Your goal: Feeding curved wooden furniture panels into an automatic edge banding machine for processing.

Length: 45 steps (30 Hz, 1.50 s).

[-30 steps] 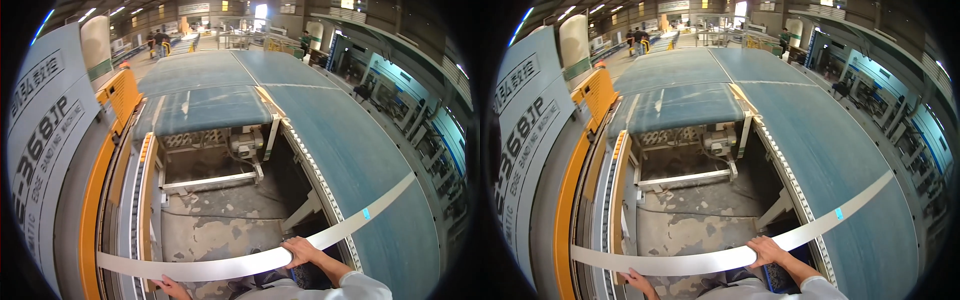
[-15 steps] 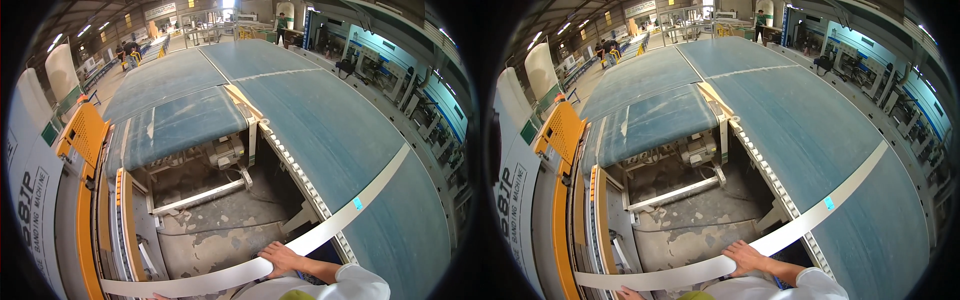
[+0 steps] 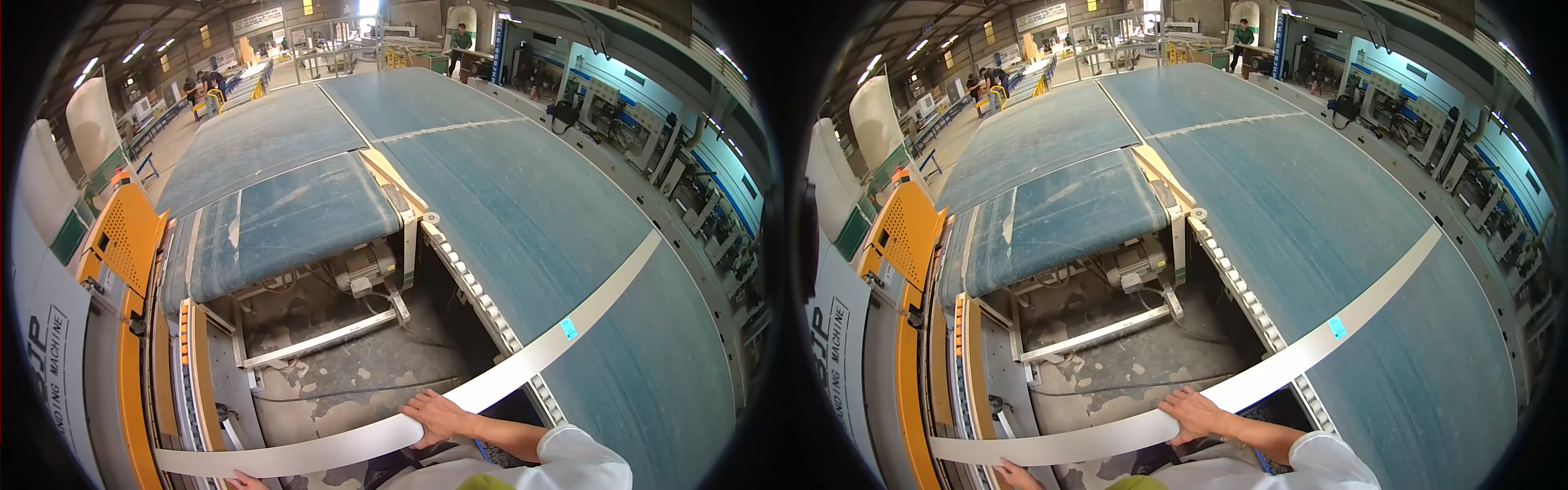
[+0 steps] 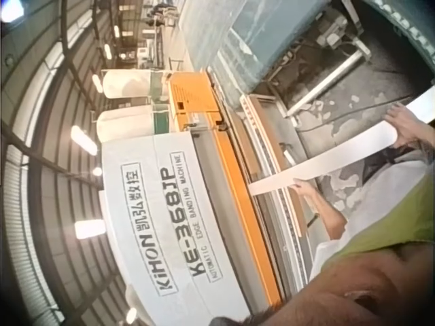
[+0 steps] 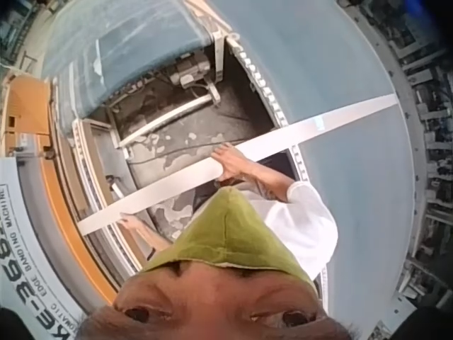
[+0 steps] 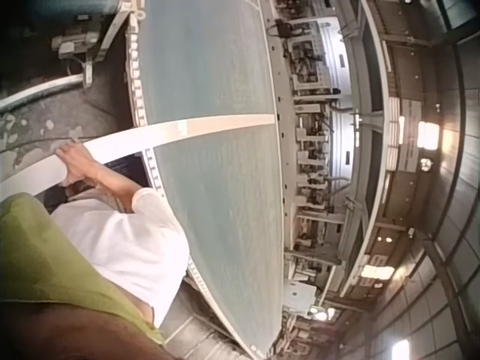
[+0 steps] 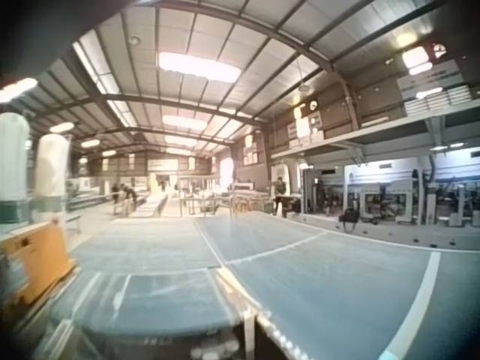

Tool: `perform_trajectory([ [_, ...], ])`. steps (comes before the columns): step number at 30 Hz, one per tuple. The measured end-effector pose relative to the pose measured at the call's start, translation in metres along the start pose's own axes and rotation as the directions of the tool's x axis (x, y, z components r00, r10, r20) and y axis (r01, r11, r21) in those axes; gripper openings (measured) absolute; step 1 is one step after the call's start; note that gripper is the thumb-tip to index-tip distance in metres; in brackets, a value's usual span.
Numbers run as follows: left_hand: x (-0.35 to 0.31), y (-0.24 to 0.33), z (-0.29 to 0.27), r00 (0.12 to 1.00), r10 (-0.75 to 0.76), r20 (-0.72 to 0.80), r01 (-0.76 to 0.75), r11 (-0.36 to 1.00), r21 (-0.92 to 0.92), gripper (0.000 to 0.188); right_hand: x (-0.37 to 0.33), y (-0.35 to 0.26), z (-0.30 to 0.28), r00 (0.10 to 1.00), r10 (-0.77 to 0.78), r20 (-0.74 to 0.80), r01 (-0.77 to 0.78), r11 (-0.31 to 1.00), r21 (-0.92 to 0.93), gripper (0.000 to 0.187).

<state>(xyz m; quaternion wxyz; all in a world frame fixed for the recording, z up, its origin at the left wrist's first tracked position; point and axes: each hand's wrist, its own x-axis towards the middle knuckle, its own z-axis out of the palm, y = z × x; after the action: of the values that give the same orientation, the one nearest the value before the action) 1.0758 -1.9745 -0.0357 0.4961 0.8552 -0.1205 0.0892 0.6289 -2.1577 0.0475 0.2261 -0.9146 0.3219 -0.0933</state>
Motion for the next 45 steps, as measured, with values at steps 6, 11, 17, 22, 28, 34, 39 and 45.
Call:
perform_trajectory([
  [6,0.006,0.031,0.038,0.999,0.037,-0.014,-0.037,0.999,0.01,0.054,0.031,0.023,-0.013,1.0,-0.007,-0.017,0.006,0.999,-0.051,0.078],
  [11,0.014,0.049,0.067,0.997,0.056,-0.054,-0.054,0.998,0.041,0.061,0.06,0.035,-0.025,0.999,-0.013,-0.039,0.01,0.997,-0.073,0.084],
  [17,0.026,0.088,0.097,0.995,-0.1,-0.008,0.1,0.983,0.155,0.063,0.094,0.055,-0.04,0.994,-0.07,-0.084,0.06,0.991,-0.116,0.086],
  [22,0.039,0.094,0.129,0.998,0.055,-0.013,-0.056,0.997,-0.044,0.06,0.129,0.072,-0.052,0.996,-0.06,-0.067,0.05,0.989,-0.14,0.085],
  [28,0.063,0.057,0.178,0.989,-0.128,0.076,0.139,0.976,-0.169,0.061,0.161,0.088,-0.066,0.996,-0.063,-0.064,0.051,0.984,-0.173,0.084],
  [34,0.073,0.072,0.222,0.985,-0.138,0.105,0.165,0.931,-0.325,0.061,0.19,0.11,-0.075,0.988,-0.081,-0.129,0.053,0.976,-0.209,0.085],
  [39,0.084,0.12,0.239,0.993,-0.087,0.086,0.107,0.957,-0.27,0.059,0.229,0.133,-0.082,0.977,-0.157,-0.146,0.12,0.964,-0.239,0.088],
  [45,0.103,0.134,0.28,0.986,-0.134,0.099,0.148,0.978,-0.149,0.058,0.281,0.138,-0.088,0.972,-0.161,-0.172,0.124,0.97,-0.209,0.089],
])
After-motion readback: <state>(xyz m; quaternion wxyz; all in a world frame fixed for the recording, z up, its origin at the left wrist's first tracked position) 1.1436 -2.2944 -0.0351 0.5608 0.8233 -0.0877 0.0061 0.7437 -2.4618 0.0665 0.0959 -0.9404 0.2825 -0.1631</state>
